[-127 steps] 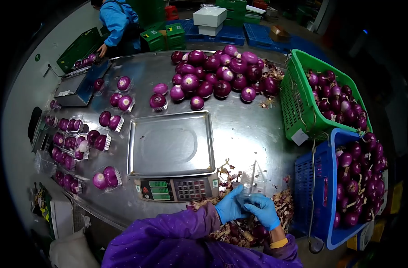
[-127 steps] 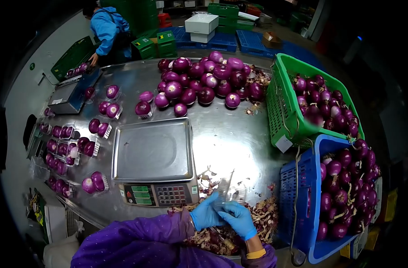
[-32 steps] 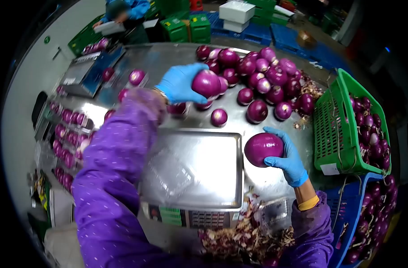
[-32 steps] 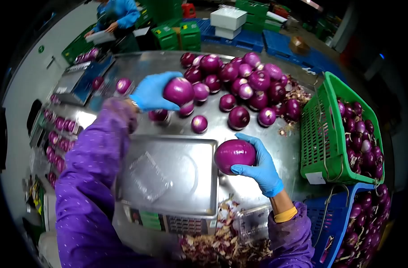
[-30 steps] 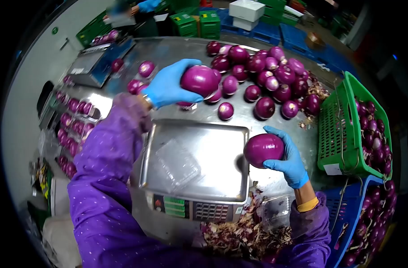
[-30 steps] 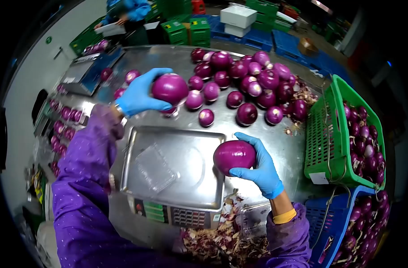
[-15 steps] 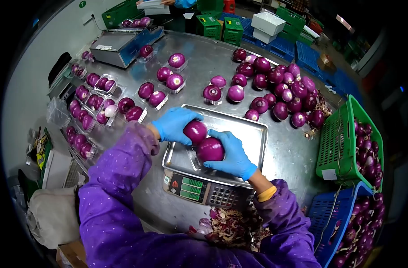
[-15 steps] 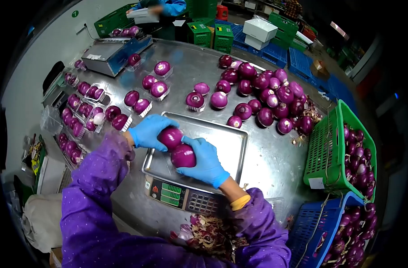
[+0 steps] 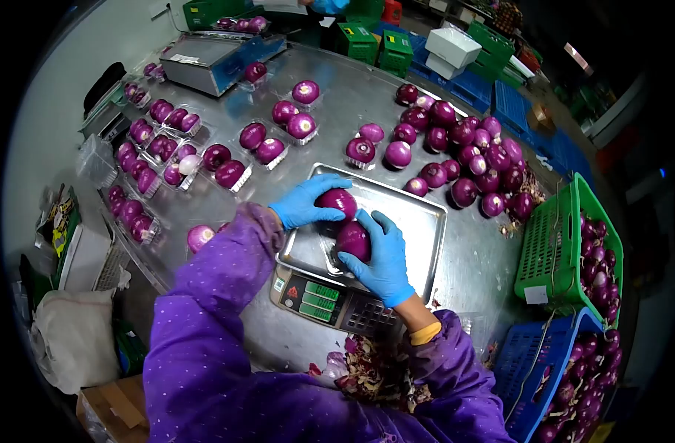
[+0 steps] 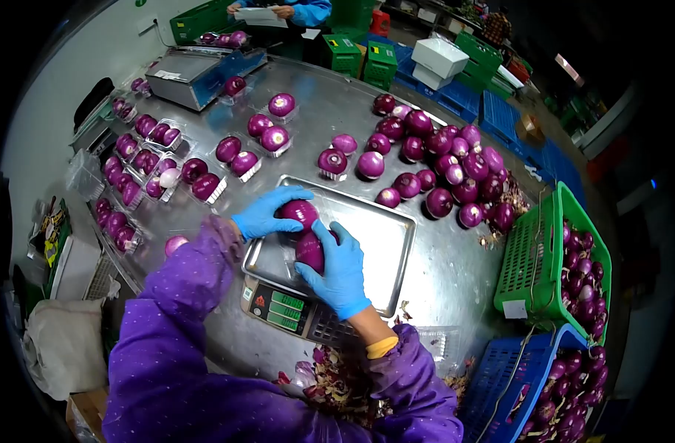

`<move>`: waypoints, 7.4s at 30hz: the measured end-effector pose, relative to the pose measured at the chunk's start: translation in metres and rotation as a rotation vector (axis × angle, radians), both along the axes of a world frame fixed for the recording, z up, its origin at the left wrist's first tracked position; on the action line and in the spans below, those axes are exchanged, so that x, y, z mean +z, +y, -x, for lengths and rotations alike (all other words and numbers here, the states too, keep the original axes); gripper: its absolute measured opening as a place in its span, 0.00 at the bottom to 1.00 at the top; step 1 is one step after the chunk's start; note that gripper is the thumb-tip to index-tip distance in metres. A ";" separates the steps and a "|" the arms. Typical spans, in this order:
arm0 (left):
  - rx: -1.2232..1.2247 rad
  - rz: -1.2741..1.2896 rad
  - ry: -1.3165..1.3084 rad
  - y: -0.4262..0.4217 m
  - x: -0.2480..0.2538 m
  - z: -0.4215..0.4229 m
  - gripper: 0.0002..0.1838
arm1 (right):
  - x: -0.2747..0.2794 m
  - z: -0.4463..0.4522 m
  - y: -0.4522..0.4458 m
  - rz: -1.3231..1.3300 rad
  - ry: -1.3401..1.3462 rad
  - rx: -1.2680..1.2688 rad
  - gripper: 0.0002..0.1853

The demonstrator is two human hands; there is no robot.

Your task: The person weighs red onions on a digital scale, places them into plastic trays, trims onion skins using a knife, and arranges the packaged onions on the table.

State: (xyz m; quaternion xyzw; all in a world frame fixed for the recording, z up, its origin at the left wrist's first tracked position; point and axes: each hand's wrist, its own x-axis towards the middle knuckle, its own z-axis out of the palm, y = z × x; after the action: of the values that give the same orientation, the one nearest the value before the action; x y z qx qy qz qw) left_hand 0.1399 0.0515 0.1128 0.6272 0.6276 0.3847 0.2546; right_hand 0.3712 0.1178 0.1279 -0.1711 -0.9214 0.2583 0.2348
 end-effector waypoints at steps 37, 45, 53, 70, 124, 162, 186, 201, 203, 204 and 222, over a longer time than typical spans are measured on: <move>1.327 0.035 0.140 -0.313 -0.064 -0.061 0.48 | -0.108 0.111 -0.209 0.728 -0.255 0.363 0.40; 1.086 0.207 0.396 -0.288 -0.101 -0.077 0.60 | -0.025 0.053 -0.145 0.766 -0.114 0.360 0.24; 1.142 0.002 0.489 -0.217 -0.108 0.018 0.54 | 0.018 -0.040 -0.031 1.146 0.231 -0.296 0.12; 1.090 0.125 0.541 -0.184 -0.131 0.148 0.55 | -0.096 -0.285 -0.058 0.112 -0.670 -0.687 0.21; -0.047 1.064 -1.811 -0.029 -0.107 -0.375 0.44 | 0.013 -0.352 -0.089 0.612 0.169 -0.690 0.02; -0.170 0.405 1.100 0.294 -0.050 -0.010 0.47 | -0.161 -0.070 0.332 0.257 0.142 -0.708 0.55; 0.169 -0.079 -0.255 -0.003 0.073 -0.016 0.47 | 0.025 -0.021 0.057 0.286 -0.076 0.233 0.51; -0.021 0.168 -0.270 0.032 0.013 -0.019 0.40 | 0.010 -0.079 0.048 0.381 0.056 0.002 0.25; -0.122 0.212 -0.301 0.035 0.011 -0.017 0.40 | 0.009 -0.121 0.043 0.414 0.053 -0.159 0.20; -0.101 0.173 -0.393 0.034 0.013 -0.018 0.40 | 0.003 -0.144 0.040 0.513 0.079 -0.225 0.20; 0.409 0.028 -0.673 -0.081 0.030 -0.014 0.26 | 0.025 -0.126 -0.012 0.863 0.179 -0.232 0.21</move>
State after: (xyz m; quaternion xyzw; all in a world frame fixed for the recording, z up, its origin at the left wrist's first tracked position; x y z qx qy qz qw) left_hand 0.1542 -0.0294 0.1432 0.3244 0.6262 0.6029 0.3730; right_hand 0.4976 0.1062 0.1533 -0.3322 -0.6801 0.6046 0.2482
